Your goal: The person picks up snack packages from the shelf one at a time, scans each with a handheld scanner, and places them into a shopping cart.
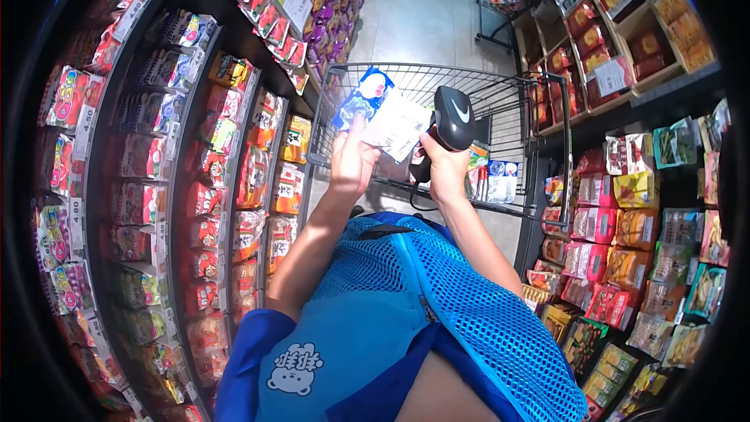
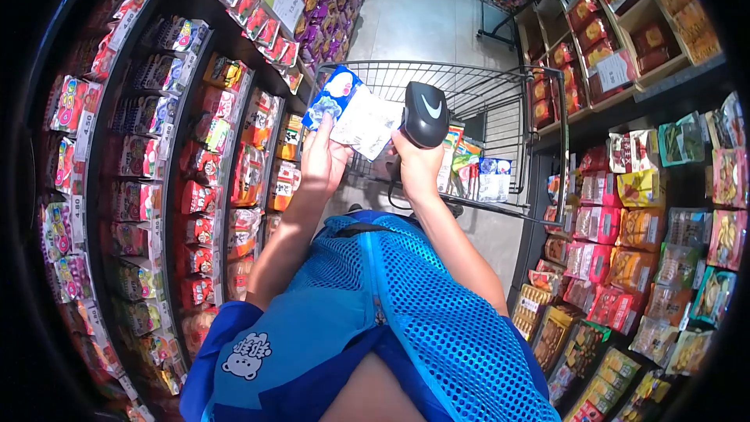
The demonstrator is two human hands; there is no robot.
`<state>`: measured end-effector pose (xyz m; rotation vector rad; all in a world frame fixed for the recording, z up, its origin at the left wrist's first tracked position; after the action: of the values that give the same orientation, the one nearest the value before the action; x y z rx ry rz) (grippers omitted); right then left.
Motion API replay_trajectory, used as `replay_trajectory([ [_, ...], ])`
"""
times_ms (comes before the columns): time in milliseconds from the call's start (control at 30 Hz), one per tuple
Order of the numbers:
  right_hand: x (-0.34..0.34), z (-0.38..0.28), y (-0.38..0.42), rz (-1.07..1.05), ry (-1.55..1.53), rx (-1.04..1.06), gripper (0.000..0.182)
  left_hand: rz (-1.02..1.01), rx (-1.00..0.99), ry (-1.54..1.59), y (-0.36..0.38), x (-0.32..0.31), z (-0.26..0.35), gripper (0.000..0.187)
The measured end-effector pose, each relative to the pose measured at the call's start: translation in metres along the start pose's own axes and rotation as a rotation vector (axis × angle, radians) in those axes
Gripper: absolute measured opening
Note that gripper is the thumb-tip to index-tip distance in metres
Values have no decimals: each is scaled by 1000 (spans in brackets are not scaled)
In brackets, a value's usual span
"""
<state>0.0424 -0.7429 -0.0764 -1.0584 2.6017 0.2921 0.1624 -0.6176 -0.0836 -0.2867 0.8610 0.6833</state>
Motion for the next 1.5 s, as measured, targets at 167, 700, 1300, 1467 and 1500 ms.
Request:
replay_trajectory([
  [167,-3,-3,-5,-52,27,22,16,-24,33,69,-4,-15,11,45],
  [700,97,50,31,-234,751,-404,17,8,97,-264,-44,60,40,37],
  [1300,-49,-11,35,-536,478,-331,15,116,124,-431,-52,109,44,30],
  [1467,-9,-22,63,-453,461,-384,29,128,170,-468,-48,121,53,27],
  [1500,7,-11,67,-429,523,-336,37,98,145,-387,-48,113,49,32],
])
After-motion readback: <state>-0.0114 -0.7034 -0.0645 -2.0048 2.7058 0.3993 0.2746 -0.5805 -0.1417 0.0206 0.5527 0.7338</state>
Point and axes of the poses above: each hand's wrist, its own y-axis away from the middle knuckle, its own x-axis out of the back of the hand, z = x × y, the point moved 7 cm from there along -y, towards the middle knuckle, and after that the axes turned 10 degrees about -z, right-handed, at the moved point
